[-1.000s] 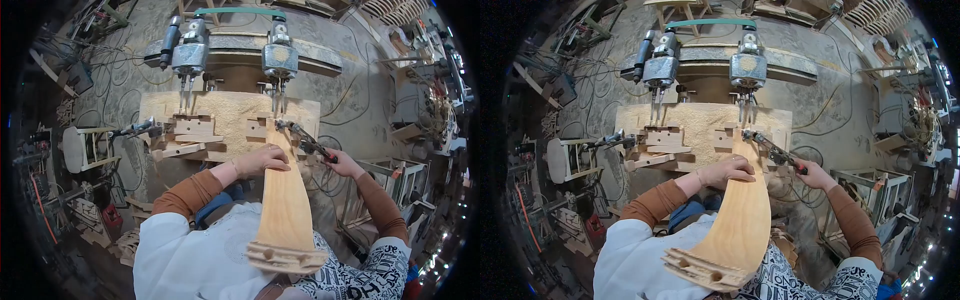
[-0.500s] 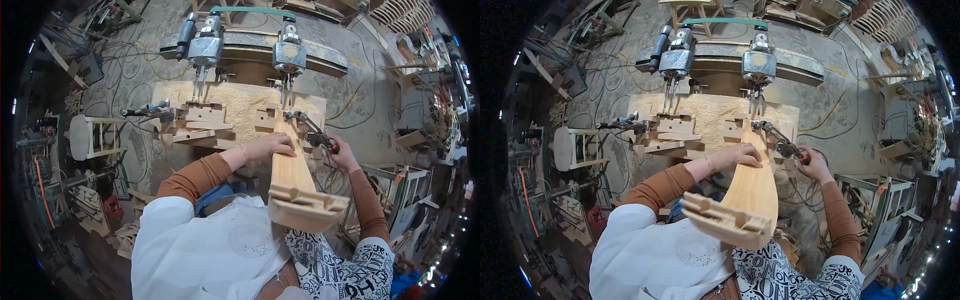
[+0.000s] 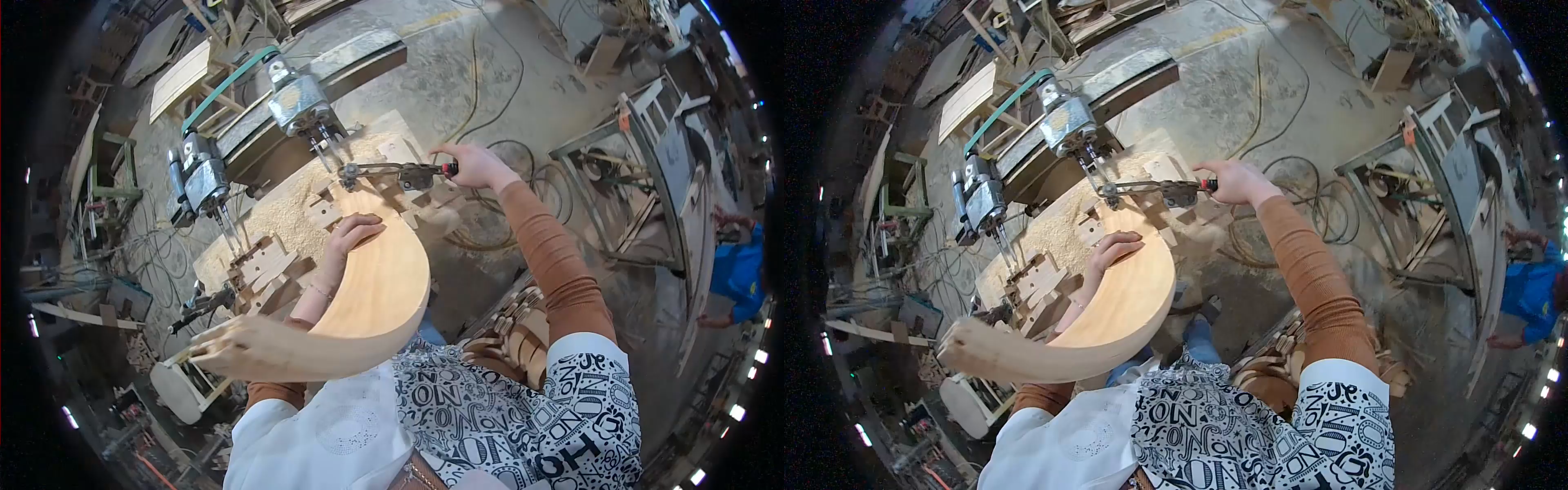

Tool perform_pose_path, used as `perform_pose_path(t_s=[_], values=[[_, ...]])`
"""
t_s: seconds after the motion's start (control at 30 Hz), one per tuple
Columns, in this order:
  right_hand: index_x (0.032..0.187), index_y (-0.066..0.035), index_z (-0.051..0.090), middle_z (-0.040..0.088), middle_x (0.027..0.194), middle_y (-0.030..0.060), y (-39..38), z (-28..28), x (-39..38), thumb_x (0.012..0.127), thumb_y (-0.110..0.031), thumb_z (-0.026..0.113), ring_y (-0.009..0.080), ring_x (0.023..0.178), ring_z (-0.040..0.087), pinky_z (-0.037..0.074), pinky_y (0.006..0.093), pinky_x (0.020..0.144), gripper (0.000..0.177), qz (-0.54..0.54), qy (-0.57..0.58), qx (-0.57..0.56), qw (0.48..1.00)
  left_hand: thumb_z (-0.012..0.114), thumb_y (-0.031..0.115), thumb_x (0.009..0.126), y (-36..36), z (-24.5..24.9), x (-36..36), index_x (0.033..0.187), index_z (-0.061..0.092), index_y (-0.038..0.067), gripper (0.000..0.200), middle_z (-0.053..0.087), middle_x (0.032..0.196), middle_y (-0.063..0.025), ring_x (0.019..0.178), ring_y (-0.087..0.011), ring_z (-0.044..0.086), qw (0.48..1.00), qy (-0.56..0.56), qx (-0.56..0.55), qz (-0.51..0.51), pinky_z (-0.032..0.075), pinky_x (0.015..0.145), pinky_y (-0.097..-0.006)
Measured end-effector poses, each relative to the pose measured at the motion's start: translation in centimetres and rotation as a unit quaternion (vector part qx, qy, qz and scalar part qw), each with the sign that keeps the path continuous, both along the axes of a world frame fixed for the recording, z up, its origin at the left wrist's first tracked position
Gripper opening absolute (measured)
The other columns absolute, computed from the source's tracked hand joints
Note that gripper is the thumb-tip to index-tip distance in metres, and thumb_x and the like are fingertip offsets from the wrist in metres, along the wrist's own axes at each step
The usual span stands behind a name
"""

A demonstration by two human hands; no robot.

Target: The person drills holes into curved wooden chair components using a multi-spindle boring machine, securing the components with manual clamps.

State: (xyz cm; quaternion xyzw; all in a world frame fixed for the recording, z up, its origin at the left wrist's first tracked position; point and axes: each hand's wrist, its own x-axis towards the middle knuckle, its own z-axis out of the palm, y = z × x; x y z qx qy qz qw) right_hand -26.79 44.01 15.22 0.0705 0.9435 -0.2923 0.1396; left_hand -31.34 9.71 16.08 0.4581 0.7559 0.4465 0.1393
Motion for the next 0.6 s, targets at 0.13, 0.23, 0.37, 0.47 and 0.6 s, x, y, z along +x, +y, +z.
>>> perform_pose_path(t_s=[0.13, 0.23, 0.37, 0.47, 0.6], values=[[0.133, -0.023, 0.06, 0.07, 0.105, 0.0195, 0.1, 0.1, 0.4, 0.081, -0.022, 0.069, 0.0383, 0.099, 0.066, 0.052, 0.0459, 0.084, 0.053, -0.013, 0.016, -0.005, 1.0, 0.072, 0.01, 0.082, 0.0, -1.3, -0.4, 0.11, 0.072, 0.006, 0.029, 0.067, 0.115, -0.0121, 0.113, -0.0288, 0.064, 1.0, 0.026, -0.007, -0.013, 0.051, 0.098, -0.0368], [0.134, -0.023, 0.06, 0.07, 0.103, 0.0197, 0.7, -0.9, 0.3, 0.079, -0.021, 0.071, 0.0384, 0.098, 0.066, 0.052, 0.0462, 0.084, 0.055, 0.008, 0.039, -0.03, 0.999, 0.076, 0.009, 0.079, 0.2, -1.7, -0.3, 0.111, 0.072, 0.007, 0.032, 0.067, 0.117, -0.0124, 0.116, -0.0297, 0.063, 0.999, 0.036, -0.014, -0.013, 0.05, 0.1, -0.0389], [0.133, -0.023, 0.06, 0.071, 0.099, 0.0196, 0.5, 0.0, 0.8, 0.076, -0.021, 0.072, 0.0384, 0.096, 0.066, 0.052, 0.0467, 0.082, 0.058, 0.0, 0.044, -0.022, 0.999, 0.079, 0.008, 0.076, 0.0, -1.8, -0.3, 0.112, 0.071, 0.007, 0.037, 0.065, 0.12, -0.0124, 0.12, -0.0308, 0.061, 1.0, 0.01, -0.022, -0.009, 0.049, 0.102, -0.0401], [0.133, -0.023, 0.06, 0.071, 0.098, 0.0188, 0.4, -0.8, 0.5, 0.075, -0.022, 0.073, 0.0379, 0.096, 0.067, 0.052, 0.0464, 0.083, 0.06, -0.003, 0.05, -0.014, 0.999, 0.078, 0.008, 0.076, 0.1, -0.8, -0.4, 0.113, 0.071, 0.007, 0.037, 0.065, 0.12, -0.0127, 0.12, -0.0309, 0.061, 0.999, 0.006, -0.031, -0.028, 0.049, 0.101, -0.0384], [0.133, -0.021, 0.06, 0.071, 0.106, 0.0184, -0.6, 0.3, 1.3, 0.076, -0.02, 0.072, 0.0389, 0.101, 0.066, 0.053, 0.0473, 0.084, 0.058, -0.028, 0.042, 0.034, 0.998, 0.073, 0.007, 0.08, -0.2, -0.5, -0.4, 0.113, 0.071, 0.007, 0.033, 0.066, 0.12, -0.0104, 0.119, -0.0274, 0.062, 0.999, 0.015, -0.027, -0.024, 0.05, 0.099, -0.035]])
